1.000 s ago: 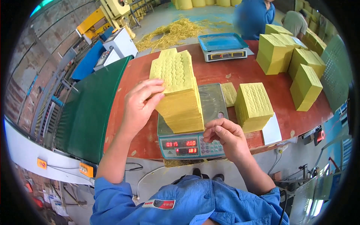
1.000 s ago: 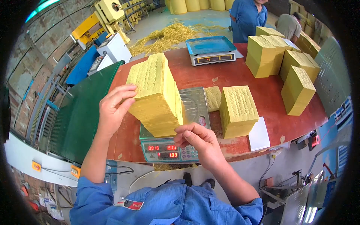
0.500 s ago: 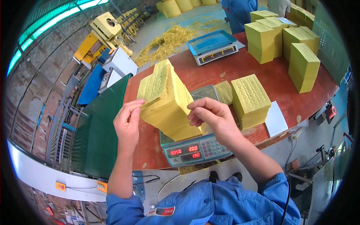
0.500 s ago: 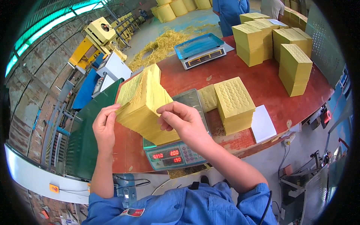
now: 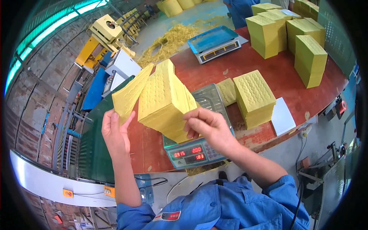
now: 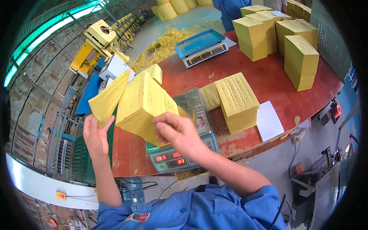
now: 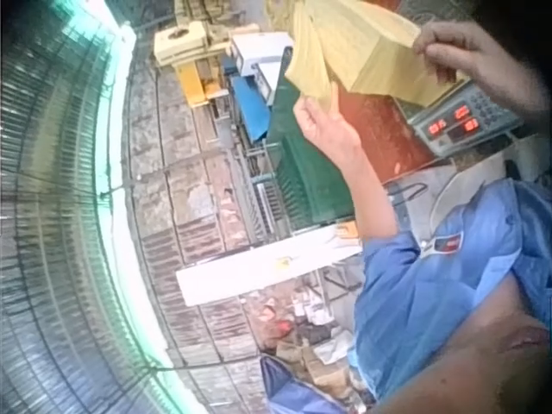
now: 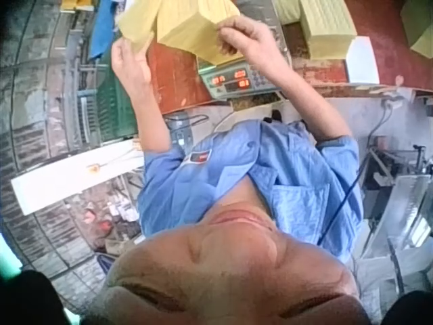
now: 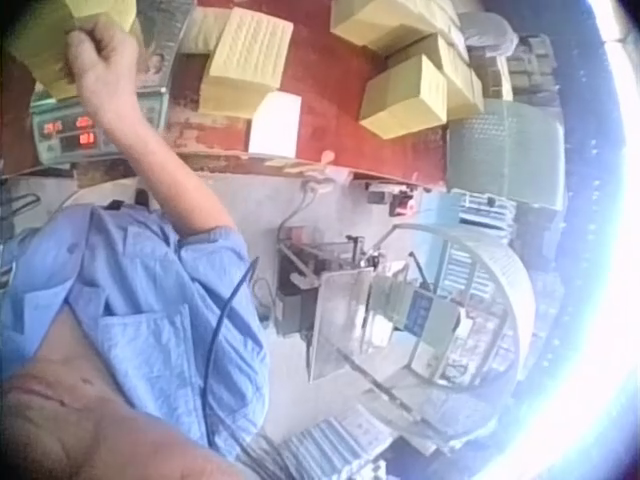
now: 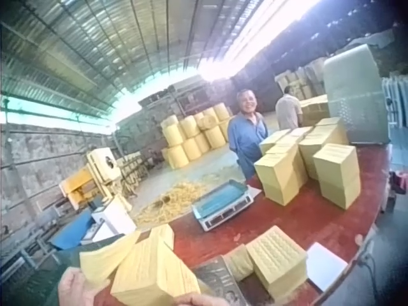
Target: Weighing stacks of yellow paper on a digital scale and then inserting them into a binding machine.
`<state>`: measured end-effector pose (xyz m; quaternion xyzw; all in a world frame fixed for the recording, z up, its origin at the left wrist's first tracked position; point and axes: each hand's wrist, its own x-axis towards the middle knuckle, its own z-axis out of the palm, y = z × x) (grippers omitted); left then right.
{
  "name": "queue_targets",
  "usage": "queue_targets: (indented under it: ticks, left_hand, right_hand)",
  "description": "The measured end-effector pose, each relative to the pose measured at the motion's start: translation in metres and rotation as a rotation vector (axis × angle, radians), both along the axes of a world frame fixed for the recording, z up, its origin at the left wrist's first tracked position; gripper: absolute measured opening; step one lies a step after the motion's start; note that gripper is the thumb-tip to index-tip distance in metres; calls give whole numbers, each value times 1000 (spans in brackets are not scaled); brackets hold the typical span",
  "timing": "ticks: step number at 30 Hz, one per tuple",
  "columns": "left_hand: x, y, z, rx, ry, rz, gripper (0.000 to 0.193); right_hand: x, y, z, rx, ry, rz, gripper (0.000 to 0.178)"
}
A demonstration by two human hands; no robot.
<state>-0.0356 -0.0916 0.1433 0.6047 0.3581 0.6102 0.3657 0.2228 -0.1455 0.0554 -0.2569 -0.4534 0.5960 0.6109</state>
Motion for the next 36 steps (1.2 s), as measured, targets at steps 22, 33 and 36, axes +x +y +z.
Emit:
queue_targets:
  ticks: [22, 33, 36]
  left_hand:
    - [63, -114, -58, 670, 938, 214, 46]
    - [64, -5, 3, 225, 866, 18, 44]
    - [60, 6, 0, 150, 821, -21, 37]
  right_hand:
    - [78, -96, -57, -328, 29, -81, 35]
    - [98, -116, -67, -345, 57, 2, 38]
    - [97, -117, -66, -347, 79, -2, 40]
